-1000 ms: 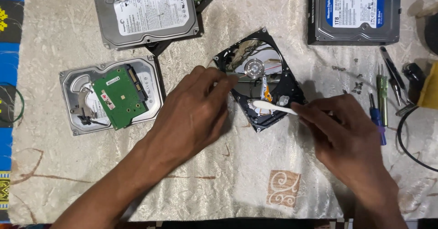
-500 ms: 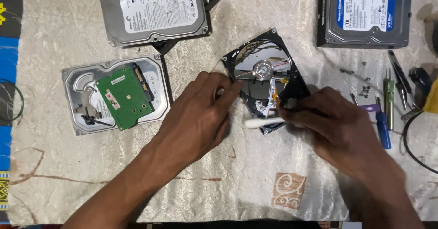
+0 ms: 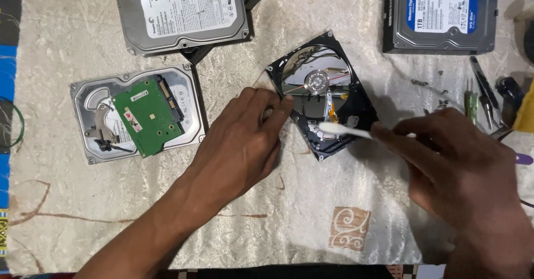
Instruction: Cleaning the internal platter of a hard drive with a toothbrush and removing the head assembly using a screwdriver.
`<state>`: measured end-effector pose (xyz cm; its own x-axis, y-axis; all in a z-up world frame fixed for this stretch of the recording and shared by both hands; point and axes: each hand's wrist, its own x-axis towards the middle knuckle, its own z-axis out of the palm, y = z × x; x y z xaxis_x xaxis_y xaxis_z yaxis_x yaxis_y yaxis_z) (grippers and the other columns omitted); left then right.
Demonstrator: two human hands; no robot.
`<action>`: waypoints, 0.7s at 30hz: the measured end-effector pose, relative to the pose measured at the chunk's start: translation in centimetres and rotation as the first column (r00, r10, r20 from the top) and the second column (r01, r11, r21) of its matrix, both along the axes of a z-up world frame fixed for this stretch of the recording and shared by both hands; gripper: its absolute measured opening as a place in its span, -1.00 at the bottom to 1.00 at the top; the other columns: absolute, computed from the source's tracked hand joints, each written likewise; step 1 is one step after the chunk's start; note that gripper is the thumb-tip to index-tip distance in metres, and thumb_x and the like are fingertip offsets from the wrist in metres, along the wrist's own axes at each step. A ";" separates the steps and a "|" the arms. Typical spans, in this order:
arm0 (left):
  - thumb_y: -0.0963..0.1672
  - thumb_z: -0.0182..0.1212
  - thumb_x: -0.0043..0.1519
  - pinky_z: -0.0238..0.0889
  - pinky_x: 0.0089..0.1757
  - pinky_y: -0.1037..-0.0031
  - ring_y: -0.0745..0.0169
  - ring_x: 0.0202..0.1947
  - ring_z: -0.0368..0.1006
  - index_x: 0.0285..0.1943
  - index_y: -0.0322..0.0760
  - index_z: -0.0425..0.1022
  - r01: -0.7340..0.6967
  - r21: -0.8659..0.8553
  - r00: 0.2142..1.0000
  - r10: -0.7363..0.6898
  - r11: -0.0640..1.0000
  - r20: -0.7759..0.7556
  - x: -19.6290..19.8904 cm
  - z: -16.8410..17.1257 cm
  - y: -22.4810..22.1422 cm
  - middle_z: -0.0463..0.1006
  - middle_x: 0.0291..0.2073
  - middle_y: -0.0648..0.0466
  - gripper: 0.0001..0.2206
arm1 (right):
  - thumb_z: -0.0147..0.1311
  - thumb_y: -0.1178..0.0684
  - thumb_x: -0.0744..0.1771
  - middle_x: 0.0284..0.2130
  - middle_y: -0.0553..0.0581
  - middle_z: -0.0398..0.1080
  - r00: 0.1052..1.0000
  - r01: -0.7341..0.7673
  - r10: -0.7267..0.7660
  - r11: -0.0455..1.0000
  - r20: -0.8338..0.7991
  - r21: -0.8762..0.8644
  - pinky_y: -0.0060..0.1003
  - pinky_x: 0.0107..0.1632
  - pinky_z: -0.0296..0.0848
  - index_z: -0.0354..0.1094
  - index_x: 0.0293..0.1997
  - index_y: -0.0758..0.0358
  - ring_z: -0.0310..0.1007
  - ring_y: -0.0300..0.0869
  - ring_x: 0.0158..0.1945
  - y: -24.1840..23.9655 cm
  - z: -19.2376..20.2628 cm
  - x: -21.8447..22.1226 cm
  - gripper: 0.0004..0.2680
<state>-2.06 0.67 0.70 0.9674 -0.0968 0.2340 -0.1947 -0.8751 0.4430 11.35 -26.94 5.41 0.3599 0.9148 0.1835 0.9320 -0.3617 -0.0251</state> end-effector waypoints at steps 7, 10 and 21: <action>-0.27 0.24 0.08 0.30 -0.17 0.08 -0.25 -0.12 0.33 0.33 -0.52 0.32 -0.003 -0.011 1.000 0.004 1.000 0.016 -0.1 -0.1 0.3 0.40 -0.05 -0.24 -0.45 | 0.06 0.44 0.06 -0.11 -0.03 0.49 0.976 -0.104 0.081 0.989 -0.204 -0.102 -0.16 -0.37 0.53 0.48 0.13 -0.05 0.49 -0.09 -0.13 -1.3 0.6 0.4 -0.43; -0.26 0.23 0.17 0.32 -0.14 0.07 -0.24 -0.09 0.32 0.35 -0.58 0.29 0.004 0.008 1.000 -0.004 1.000 0.003 -0.2 -0.3 -0.1 0.40 -0.03 -0.27 -0.48 | 0.20 0.30 0.20 -0.08 0.19 0.44 0.941 0.021 -0.058 0.994 -0.334 -0.111 -0.27 -0.25 0.55 0.47 0.19 0.14 0.54 -0.11 -0.20 -1.5 1.1 0.1 -0.58; -0.18 0.22 0.14 0.30 -0.11 0.08 -0.25 -0.02 0.33 0.34 -0.49 0.36 -0.033 0.188 0.999 0.030 0.982 0.017 -0.1 -0.5 -0.4 0.40 0.00 -0.23 -0.47 | 0.29 0.26 0.28 -0.09 0.14 0.48 0.954 0.210 -0.198 0.977 -0.224 0.027 -0.21 -0.15 0.43 0.56 0.09 0.09 0.42 -0.07 -0.13 -3.6 -0.9 -0.5 -0.72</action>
